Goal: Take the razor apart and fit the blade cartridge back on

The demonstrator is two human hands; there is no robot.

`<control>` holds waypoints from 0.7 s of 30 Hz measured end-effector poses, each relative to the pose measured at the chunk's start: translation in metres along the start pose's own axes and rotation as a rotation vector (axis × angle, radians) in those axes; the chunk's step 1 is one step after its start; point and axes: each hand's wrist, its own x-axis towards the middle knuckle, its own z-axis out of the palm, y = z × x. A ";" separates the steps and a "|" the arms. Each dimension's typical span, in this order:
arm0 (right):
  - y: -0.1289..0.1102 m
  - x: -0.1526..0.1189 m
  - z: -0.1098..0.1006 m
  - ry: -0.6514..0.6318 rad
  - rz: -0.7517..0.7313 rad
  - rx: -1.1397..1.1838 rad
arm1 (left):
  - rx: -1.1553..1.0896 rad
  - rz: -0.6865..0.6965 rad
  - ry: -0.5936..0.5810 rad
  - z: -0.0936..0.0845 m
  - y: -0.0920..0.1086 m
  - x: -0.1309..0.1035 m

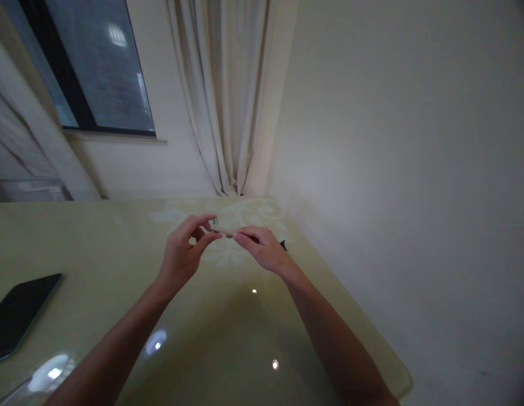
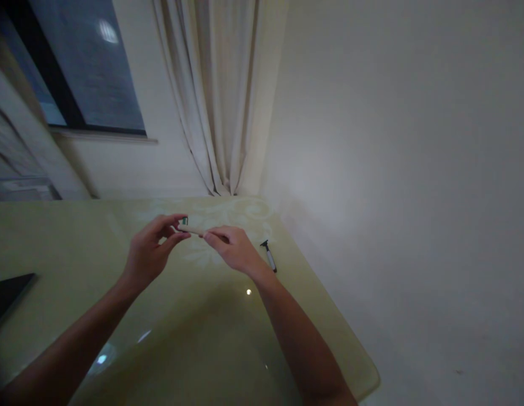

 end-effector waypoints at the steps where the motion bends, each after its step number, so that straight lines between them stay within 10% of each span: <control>1: 0.000 0.000 0.000 0.013 0.001 -0.014 | -0.004 0.002 0.001 0.000 0.000 0.000; 21: 0.003 0.002 0.002 0.112 0.012 -0.082 | -0.027 0.021 -0.035 0.002 -0.002 -0.002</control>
